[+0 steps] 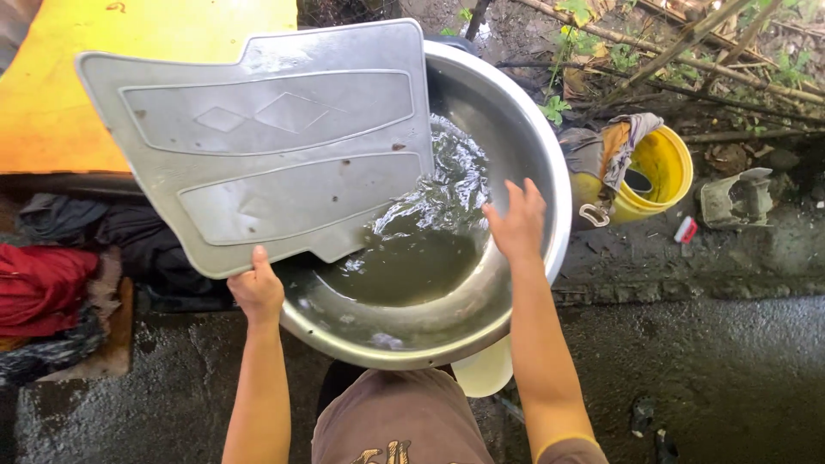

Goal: The person is scrubbing and washing car mats in a large metal basin with water and detergent.

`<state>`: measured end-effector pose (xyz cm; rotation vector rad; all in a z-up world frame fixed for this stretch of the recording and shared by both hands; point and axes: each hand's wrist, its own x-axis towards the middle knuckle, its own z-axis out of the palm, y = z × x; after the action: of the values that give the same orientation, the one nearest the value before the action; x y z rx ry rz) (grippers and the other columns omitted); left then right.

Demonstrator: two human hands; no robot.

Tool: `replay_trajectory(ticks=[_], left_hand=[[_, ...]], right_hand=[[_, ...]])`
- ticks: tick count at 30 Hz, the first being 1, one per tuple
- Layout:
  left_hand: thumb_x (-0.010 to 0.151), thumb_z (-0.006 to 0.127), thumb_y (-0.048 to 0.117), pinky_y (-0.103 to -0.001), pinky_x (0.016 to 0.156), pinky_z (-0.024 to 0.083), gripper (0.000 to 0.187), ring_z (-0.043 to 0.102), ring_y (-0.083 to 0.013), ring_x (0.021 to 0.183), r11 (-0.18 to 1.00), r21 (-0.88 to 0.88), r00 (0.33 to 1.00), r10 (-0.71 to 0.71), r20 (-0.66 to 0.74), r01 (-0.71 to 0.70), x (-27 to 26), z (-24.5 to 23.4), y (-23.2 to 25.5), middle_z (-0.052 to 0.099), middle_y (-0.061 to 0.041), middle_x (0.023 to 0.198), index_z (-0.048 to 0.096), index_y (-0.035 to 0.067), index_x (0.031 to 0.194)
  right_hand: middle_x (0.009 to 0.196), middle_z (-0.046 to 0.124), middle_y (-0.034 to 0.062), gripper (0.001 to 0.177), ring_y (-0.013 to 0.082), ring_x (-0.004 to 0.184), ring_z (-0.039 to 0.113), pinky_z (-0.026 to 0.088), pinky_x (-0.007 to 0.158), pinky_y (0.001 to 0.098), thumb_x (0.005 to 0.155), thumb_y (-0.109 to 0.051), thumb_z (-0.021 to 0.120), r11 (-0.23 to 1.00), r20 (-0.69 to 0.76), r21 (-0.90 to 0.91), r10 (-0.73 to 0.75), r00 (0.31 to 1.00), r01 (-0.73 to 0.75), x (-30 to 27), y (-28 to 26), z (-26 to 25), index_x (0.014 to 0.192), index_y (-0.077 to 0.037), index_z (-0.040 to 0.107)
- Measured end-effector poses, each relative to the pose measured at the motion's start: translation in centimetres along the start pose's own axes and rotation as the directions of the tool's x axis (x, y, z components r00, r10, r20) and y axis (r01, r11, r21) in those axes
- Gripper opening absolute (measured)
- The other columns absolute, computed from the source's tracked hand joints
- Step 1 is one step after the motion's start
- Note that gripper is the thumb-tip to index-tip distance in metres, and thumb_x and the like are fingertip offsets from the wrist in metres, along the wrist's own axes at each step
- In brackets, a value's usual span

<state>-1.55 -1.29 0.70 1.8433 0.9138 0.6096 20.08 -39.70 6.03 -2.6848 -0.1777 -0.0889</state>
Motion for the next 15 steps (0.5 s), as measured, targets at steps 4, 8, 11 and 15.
replay_trajectory(ticks=[4,8,11,15], left_hand=[[0.103,0.061,0.016,-0.038,0.102,0.05,0.03,0.069,-0.032,0.112,1.0,0.014,0.994,0.011,0.112,-0.013,1.8,-2.4,-1.2,0.072,-0.021,0.119,0.068,-0.007,0.12],[0.098,0.062,0.009,-0.037,0.109,0.044,0.038,0.059,-0.0288,0.122,0.941,-0.335,0.981,0.03,0.19,0.036,3.7,-4.3,-2.7,0.062,-0.018,0.133,0.058,-0.008,0.132],[0.095,0.063,0.004,-0.036,0.112,0.039,0.046,0.056,-0.0242,0.128,0.866,-0.473,0.967,-0.044,0.249,0.161,4.4,-4.6,-2.7,0.06,-0.013,0.136,0.051,-0.007,0.139],[0.099,0.063,0.001,-0.04,0.105,0.051,0.04,0.065,-0.0276,0.118,0.746,-0.596,0.951,-0.171,0.258,0.296,4.4,-3.1,-6.3,0.066,-0.017,0.131,0.056,-0.016,0.135]], right_hand=[[0.158,0.038,0.0256,0.068,0.0435,0.141,0.038,0.037,0.113,0.0507,0.086,-0.035,0.079,0.996,0.088,0.001,0.092,0.992,-0.092,-0.1,-2.3,5.0,0.143,-0.01,0.054],[0.155,0.036,0.0249,0.074,0.044,0.14,0.038,0.039,0.111,0.0513,0.083,-0.036,0.081,0.999,0.139,-0.021,0.048,0.989,-0.045,-2.5,-5.2,7.0,0.146,-0.011,0.05],[0.155,0.036,0.0239,0.076,0.0429,0.139,0.039,0.041,0.106,0.0506,0.081,-0.035,0.081,0.996,0.173,0.018,0.078,0.982,-0.082,-4.1,-6.1,6.9,0.146,-0.012,0.049],[0.151,0.052,0.0144,0.076,0.0351,0.139,0.051,0.044,0.113,0.0469,0.085,-0.041,0.078,0.995,0.215,0.063,0.065,0.974,-0.08,-6.2,-6.1,6.8,0.149,-0.013,0.049]])
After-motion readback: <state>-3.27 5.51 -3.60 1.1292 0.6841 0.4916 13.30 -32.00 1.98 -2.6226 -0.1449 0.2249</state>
